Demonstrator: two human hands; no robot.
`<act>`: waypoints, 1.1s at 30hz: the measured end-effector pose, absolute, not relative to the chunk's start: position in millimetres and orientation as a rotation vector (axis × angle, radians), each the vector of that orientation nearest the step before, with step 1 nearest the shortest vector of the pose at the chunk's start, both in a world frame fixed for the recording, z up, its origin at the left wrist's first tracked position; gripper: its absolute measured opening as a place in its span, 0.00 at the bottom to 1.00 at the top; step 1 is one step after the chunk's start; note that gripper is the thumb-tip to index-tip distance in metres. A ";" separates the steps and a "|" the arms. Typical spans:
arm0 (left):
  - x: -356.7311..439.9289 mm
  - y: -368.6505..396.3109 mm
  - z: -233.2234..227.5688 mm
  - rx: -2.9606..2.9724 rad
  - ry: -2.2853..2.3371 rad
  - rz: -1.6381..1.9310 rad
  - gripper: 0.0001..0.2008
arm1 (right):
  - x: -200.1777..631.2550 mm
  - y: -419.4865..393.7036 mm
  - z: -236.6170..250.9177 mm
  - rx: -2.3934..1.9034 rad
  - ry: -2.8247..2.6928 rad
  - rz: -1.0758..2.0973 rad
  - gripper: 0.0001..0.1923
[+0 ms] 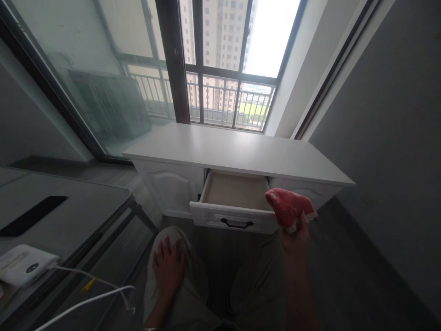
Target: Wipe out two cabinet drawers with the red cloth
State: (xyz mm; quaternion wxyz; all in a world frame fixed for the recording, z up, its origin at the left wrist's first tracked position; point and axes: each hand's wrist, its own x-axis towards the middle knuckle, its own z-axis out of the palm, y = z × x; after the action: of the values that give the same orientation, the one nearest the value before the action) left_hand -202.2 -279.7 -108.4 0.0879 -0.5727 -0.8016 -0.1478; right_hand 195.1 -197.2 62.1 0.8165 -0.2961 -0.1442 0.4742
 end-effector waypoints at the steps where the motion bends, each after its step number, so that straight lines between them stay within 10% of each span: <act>1: -201.9 -279.8 -107.9 -1.702 -2.383 -0.443 0.22 | 195.2 -199.7 62.2 -0.626 -0.315 0.996 0.16; 12: -206.5 -273.7 -104.9 -1.720 -2.437 -0.743 0.22 | 177.5 -212.2 80.6 -0.461 -0.422 1.050 0.18; 19: -144.4 -269.1 -2.4 -2.109 -2.017 -1.517 0.17 | 177.2 -219.7 80.1 -0.457 -0.485 1.093 0.17; 24: -69.7 -250.5 53.5 -2.574 -1.688 -1.351 0.13 | 179.2 -223.4 70.1 -0.440 -0.560 1.135 0.16; 33: -30.0 -188.0 -12.3 -2.681 -1.542 -0.846 0.12 | 183.3 -233.2 65.9 -0.460 -0.538 1.137 0.17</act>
State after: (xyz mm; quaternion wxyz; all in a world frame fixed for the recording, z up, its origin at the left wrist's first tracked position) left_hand -30.0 -188.0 -12.3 -0.0325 -0.8357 -0.4806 -0.2637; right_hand 183.3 -233.2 65.9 0.7841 -0.2133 -0.2492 0.5269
